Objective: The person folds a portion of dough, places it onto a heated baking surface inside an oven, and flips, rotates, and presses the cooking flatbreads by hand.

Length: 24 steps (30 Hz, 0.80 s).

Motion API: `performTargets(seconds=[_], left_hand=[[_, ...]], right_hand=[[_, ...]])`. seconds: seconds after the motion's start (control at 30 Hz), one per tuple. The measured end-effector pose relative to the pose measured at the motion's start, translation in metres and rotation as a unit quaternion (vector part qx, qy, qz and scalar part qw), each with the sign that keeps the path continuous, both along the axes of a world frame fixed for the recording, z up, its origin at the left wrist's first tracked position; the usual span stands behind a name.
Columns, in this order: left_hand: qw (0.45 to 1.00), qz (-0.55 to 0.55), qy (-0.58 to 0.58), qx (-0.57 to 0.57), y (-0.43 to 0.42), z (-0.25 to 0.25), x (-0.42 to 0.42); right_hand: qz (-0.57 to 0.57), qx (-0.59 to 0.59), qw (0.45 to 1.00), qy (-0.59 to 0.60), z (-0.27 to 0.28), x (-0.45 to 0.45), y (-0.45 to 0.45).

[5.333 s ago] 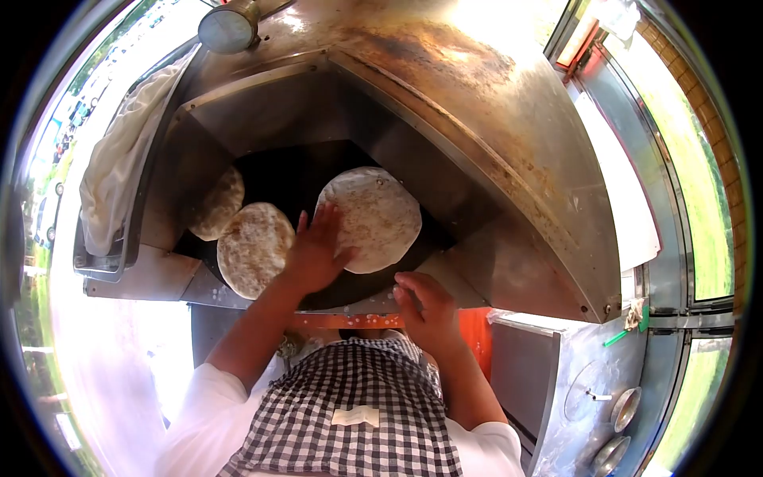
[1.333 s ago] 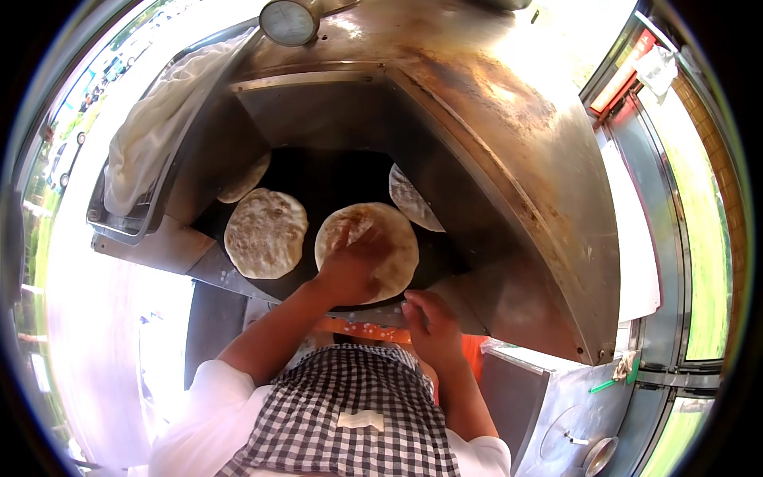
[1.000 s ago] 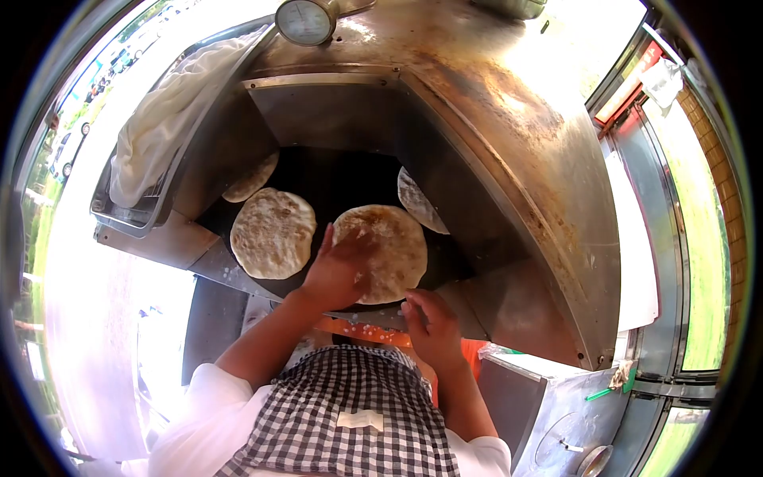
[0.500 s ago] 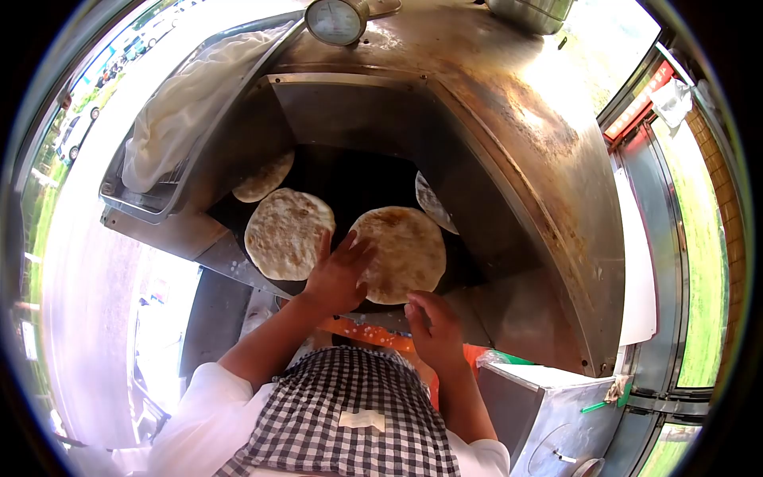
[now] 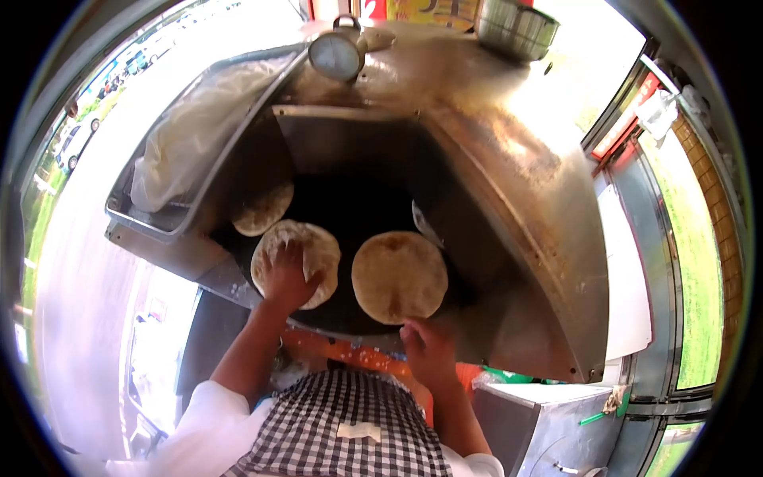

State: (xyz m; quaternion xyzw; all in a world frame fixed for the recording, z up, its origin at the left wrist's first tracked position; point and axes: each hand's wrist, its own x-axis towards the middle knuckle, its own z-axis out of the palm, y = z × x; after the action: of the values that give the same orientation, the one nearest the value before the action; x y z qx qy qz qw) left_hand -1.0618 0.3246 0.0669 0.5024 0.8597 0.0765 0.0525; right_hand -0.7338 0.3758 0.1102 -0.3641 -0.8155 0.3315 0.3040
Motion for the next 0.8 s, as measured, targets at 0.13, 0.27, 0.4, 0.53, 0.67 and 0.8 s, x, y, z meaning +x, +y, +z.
performTargets(seconds=[0.13,0.27,0.4,0.53,0.67,0.8], left_hand=[[0.999,-0.031,0.028,0.027,-0.003,-0.004,0.007],[0.976,-0.196,-0.094,-0.023,-0.010,0.013,-0.009],[0.972,-0.213,-0.076,0.064,-0.018,0.004,-0.012],[0.976,-0.184,-0.114,0.042,-0.023,0.009,-0.004],[0.966,-0.232,-0.109,-0.016,-0.021,0.013,-0.005],[0.958,-0.249,-0.143,0.007,-0.018,0.029,0.002]], right_hand=[[-0.002,-0.013,1.000,0.024,-0.006,-0.003,-0.001],[0.002,0.007,0.999,0.035,-0.006,-0.008,-0.002],[0.016,0.040,0.999,0.004,-0.004,-0.009,-0.004],[0.013,-0.038,0.999,0.011,-0.002,-0.010,-0.008],[0.012,-0.049,0.999,0.021,-0.006,-0.013,-0.010],[0.014,-0.014,0.999,0.029,-0.001,-0.019,-0.011]])
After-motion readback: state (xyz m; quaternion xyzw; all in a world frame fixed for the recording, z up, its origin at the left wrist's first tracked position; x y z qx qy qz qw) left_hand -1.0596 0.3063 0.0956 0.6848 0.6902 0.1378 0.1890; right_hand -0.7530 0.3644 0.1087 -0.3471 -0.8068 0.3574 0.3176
